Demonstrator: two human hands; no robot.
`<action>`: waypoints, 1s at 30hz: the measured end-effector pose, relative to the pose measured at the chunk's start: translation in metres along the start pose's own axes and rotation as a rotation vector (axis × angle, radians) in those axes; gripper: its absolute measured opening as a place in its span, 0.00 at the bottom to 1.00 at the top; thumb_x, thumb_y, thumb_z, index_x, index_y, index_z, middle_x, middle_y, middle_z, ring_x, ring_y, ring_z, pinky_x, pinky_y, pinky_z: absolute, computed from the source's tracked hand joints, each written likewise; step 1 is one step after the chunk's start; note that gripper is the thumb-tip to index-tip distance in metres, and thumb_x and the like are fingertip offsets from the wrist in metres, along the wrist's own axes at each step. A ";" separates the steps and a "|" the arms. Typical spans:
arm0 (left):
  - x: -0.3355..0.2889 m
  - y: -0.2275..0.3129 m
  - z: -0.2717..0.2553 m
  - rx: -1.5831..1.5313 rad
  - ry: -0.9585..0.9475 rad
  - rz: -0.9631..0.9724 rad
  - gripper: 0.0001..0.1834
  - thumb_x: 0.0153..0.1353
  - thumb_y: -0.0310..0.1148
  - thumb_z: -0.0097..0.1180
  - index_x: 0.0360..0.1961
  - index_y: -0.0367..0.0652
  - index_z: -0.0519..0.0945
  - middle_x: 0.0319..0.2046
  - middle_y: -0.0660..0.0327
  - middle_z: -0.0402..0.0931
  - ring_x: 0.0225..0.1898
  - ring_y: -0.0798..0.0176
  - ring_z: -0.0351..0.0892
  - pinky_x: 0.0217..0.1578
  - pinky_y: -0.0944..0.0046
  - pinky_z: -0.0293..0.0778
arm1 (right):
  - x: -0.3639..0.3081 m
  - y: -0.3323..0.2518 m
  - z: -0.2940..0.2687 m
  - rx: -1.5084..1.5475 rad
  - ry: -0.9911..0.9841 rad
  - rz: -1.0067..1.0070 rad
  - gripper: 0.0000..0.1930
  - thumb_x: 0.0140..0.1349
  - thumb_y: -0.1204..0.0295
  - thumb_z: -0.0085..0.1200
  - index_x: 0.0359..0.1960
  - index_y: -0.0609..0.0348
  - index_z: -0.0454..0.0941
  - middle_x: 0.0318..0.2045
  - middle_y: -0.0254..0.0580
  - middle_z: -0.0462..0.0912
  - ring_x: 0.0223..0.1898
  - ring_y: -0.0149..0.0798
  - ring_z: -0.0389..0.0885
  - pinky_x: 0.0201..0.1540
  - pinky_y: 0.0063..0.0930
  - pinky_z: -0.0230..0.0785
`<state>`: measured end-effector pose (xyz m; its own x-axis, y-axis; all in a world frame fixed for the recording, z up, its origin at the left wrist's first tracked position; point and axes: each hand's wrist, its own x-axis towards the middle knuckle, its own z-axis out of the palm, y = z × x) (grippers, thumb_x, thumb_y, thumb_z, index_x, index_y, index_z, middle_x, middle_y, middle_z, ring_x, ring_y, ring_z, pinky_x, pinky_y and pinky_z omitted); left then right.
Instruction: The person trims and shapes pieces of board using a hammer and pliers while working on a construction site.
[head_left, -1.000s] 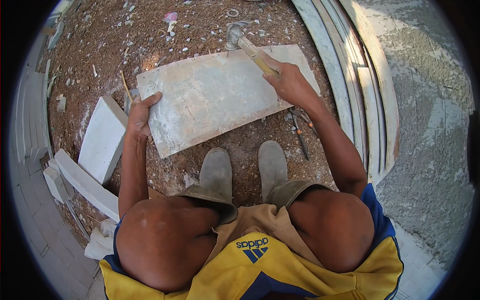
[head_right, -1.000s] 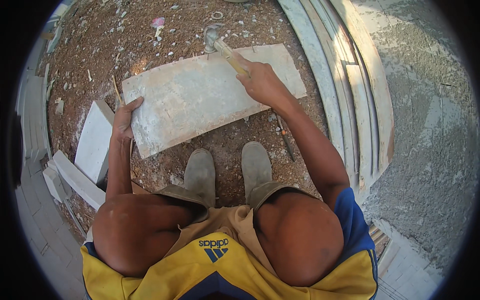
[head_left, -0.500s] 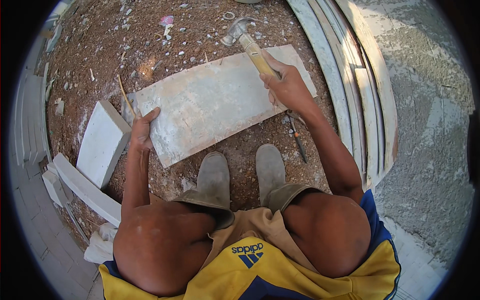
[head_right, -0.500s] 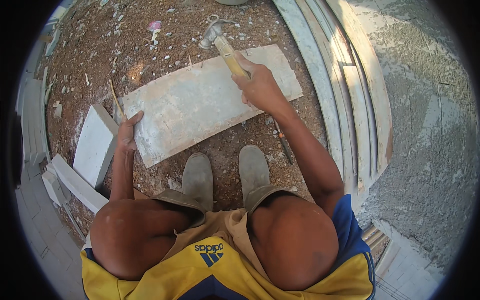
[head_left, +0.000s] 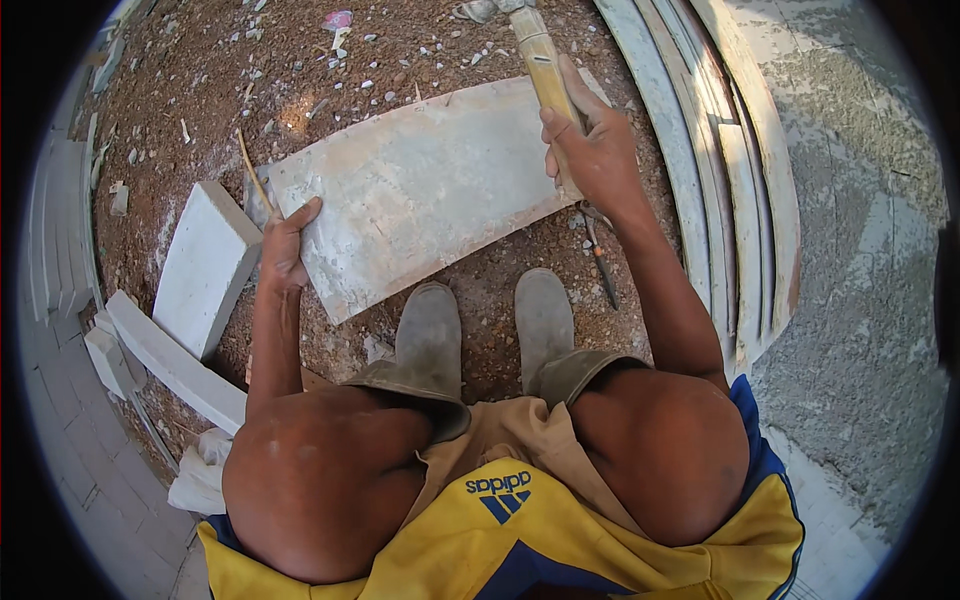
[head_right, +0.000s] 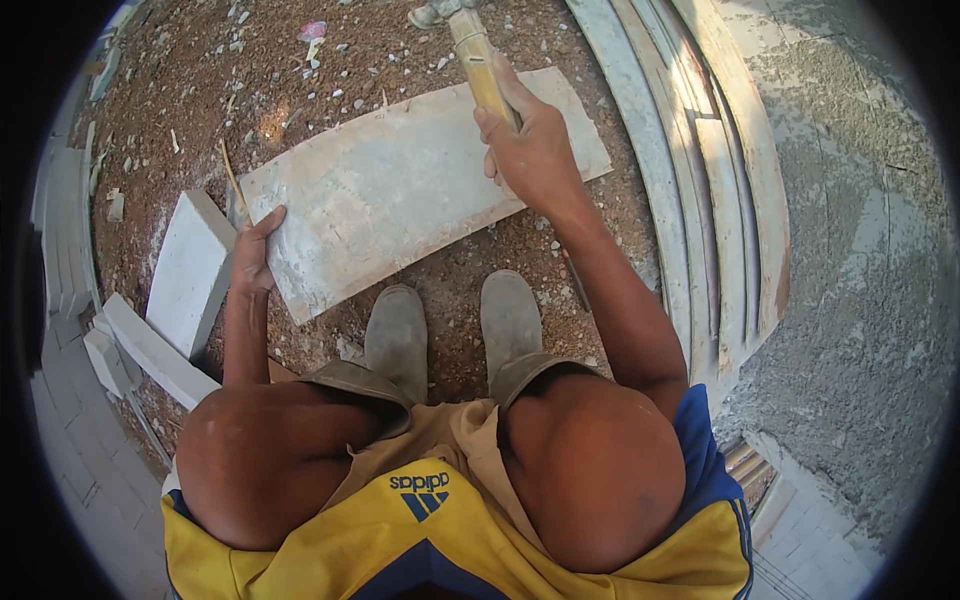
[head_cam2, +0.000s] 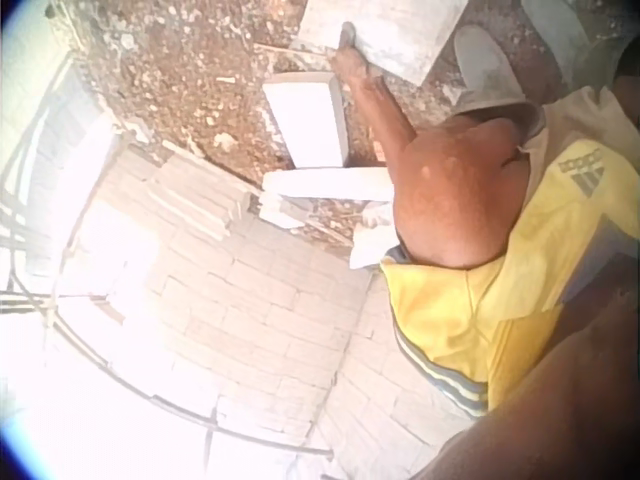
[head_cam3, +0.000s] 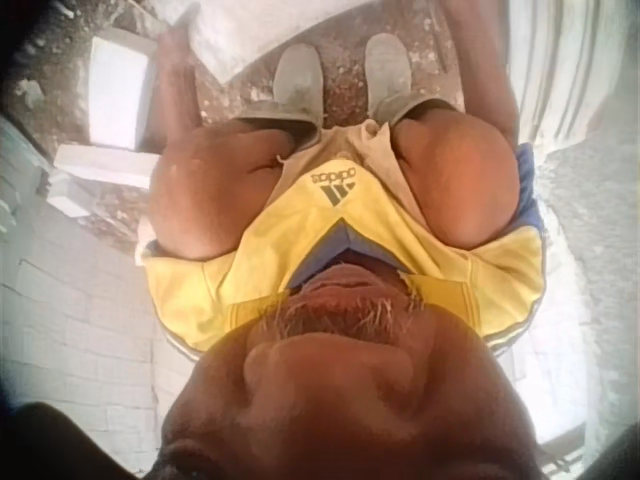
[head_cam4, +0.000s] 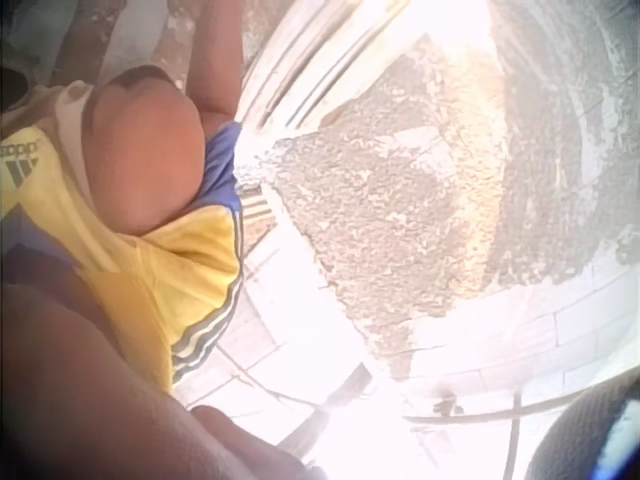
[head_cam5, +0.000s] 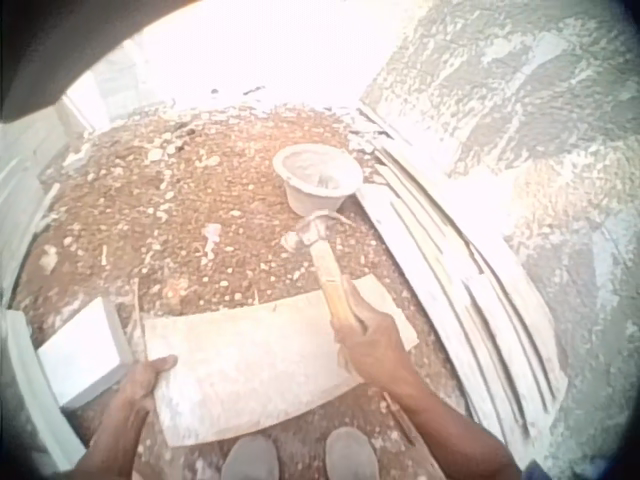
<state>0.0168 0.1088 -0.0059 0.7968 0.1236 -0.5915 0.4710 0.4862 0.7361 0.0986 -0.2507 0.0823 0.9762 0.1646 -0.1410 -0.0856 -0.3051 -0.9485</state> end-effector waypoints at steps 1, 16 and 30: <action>0.001 0.003 0.005 0.030 -0.016 0.014 0.23 0.64 0.25 0.58 0.59 0.31 0.69 0.47 0.46 0.81 0.42 0.50 0.87 0.44 0.51 0.86 | -0.003 -0.002 -0.002 -0.004 0.057 -0.017 0.33 0.69 0.73 0.51 0.75 0.57 0.54 0.26 0.35 0.75 0.17 0.28 0.74 0.21 0.26 0.69; -0.006 0.001 0.001 0.107 -0.002 0.070 0.27 0.64 0.25 0.58 0.63 0.31 0.64 0.50 0.46 0.79 0.45 0.50 0.85 0.45 0.51 0.85 | 0.019 0.016 -0.053 -0.365 0.141 -0.048 0.32 0.68 0.73 0.52 0.74 0.57 0.57 0.33 0.46 0.82 0.23 0.39 0.81 0.32 0.36 0.76; -0.015 0.016 0.020 0.165 -0.014 0.139 0.29 0.64 0.25 0.58 0.63 0.30 0.63 0.51 0.46 0.79 0.45 0.52 0.85 0.47 0.53 0.84 | 0.034 0.028 -0.080 -0.818 0.301 -0.382 0.28 0.67 0.69 0.52 0.69 0.41 0.64 0.39 0.62 0.83 0.43 0.63 0.81 0.45 0.53 0.73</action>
<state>0.0201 0.0972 0.0218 0.8629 0.1670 -0.4771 0.4112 0.3169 0.8547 0.1451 -0.3286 0.0739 0.9293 0.1751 0.3252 0.3046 -0.8612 -0.4068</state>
